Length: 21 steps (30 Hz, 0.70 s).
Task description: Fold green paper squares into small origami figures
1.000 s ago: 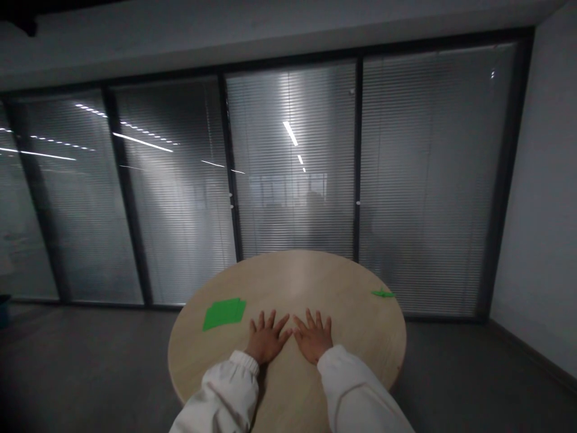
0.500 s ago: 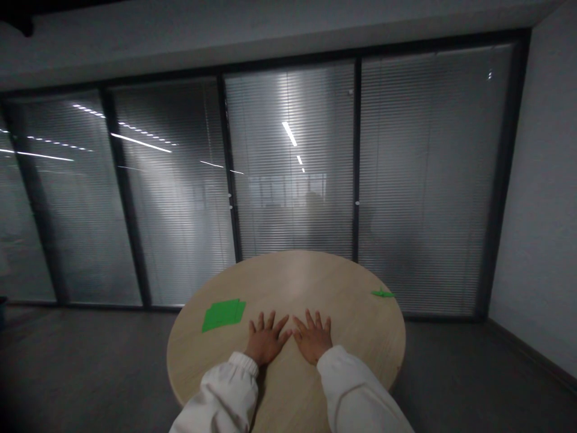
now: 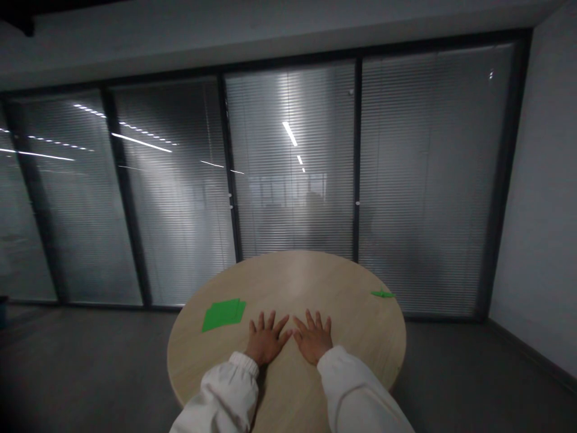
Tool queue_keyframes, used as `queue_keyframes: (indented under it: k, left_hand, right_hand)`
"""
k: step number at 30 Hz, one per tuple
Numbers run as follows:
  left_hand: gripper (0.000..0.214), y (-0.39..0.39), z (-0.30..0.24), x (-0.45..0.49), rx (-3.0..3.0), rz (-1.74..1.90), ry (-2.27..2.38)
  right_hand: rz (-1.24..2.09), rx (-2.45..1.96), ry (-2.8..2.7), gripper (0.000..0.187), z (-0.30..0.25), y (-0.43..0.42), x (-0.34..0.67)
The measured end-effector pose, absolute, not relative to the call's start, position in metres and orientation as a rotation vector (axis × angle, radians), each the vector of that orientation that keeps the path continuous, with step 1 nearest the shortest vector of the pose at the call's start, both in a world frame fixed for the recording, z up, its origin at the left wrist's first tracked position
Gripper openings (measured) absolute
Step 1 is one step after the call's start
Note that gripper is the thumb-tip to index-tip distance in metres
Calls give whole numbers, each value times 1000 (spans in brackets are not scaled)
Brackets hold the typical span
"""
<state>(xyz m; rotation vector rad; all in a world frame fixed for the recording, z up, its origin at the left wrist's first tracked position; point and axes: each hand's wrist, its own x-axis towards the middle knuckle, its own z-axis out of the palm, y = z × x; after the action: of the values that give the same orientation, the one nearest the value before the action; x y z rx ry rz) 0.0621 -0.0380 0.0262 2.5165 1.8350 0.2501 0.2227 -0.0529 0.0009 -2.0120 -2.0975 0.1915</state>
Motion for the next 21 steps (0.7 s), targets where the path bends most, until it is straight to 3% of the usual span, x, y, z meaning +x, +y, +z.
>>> queue_keyframes:
  k: [4,8,10,18,21]
  left_hand:
    - [59,-42,35,61,2522,359,1819]
    - [31,-41,44,55,2473,775,1852]
    - [24,-38,46,53,2382,947,1878]
    - [38,-41,52,56,2086,1317,1515]
    - [47,-53,57,55,2043,1369,1436]
  right_hand:
    - [113,-1921,-1999,48,1,-53,225]
    - [-59,-1704,-1833,35,3,-48,230]
    - [-93,-1621,-1767,37,4,-45,234]
    - [185,-1371,-1522,24,22,-60,220]
    - [446,-1133,-1430,34,53,-96,189]
